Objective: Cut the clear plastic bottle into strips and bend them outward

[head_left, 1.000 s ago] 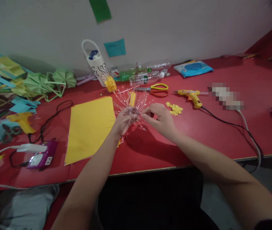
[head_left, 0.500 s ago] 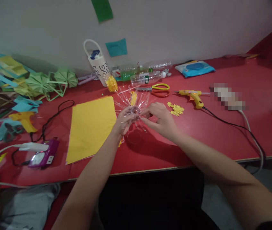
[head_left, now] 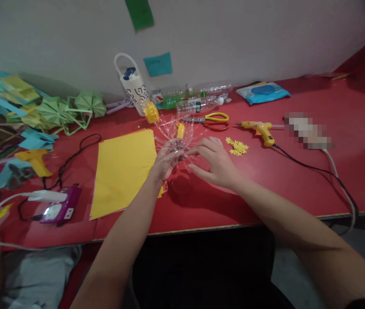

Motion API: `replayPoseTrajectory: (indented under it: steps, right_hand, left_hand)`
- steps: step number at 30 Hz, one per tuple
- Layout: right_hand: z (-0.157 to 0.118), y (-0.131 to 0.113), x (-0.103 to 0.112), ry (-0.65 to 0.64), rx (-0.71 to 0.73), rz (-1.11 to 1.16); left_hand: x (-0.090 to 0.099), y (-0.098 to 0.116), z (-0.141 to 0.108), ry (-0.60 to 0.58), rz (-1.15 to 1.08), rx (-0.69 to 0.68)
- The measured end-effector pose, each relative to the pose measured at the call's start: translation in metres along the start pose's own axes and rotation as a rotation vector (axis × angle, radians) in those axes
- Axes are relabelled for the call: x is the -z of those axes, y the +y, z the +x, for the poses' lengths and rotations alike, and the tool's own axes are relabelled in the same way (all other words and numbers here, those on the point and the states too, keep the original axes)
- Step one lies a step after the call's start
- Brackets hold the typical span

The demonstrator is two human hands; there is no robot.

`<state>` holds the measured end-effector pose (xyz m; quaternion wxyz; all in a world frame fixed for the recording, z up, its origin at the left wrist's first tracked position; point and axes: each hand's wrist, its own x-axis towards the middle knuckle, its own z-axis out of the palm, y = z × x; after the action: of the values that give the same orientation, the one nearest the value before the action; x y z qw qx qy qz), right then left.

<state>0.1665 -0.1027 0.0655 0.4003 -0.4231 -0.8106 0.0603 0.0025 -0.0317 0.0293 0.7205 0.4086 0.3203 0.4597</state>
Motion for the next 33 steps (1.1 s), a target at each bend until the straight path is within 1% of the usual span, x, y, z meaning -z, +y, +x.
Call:
replayPoseTrajectory:
  steps: [3,6,8,9,13,20,24,27,30,33]
  right_hand:
    - [0.0003,-0.0006,0.002,0.059,-0.016,0.11]
    - [0.0015,-0.0002,0.0042,0.189,-0.12,0.186]
    - [0.0025,0.001,0.0049,0.264,-0.185,0.204]
    - [0.0028,0.0018,0.0049,0.281,-0.202,0.215]
    - [0.0033,0.0044,0.0033,0.249,-0.214,0.242]
    - [0.0028,0.0061,0.0003,0.219,-0.257,0.19]
    - [0.0026,0.0053,0.0002,0.204,-0.256,0.192]
    - [0.0024,0.005,-0.0006,0.179,-0.233,0.187]
    - [0.0021,0.0051,-0.002,0.162,-0.18,0.171]
    - [0.0018,0.0045,-0.0024,0.149,-0.153,0.131]
  left_hand:
    - [0.0001,0.0001,0.0004,0.016,-0.007,-0.001]
    - [-0.0005,0.0016,-0.0006,0.033,0.007,0.029]
    - [-0.0012,0.0026,-0.0017,0.009,0.026,0.049]
    - [-0.0016,0.0027,-0.0023,-0.008,0.035,0.055]
    - [-0.0024,0.0008,-0.003,-0.052,0.039,0.08]
    - [-0.0002,-0.0046,-0.0011,-0.049,0.059,0.101]
    - [-0.0001,-0.0051,-0.0014,-0.06,0.065,0.105]
    - [-0.0012,-0.0043,-0.0026,-0.077,0.047,0.135]
    - [-0.0023,-0.0043,-0.0038,-0.094,0.036,0.164]
    - [-0.0033,-0.0054,-0.0043,-0.095,0.027,0.161]
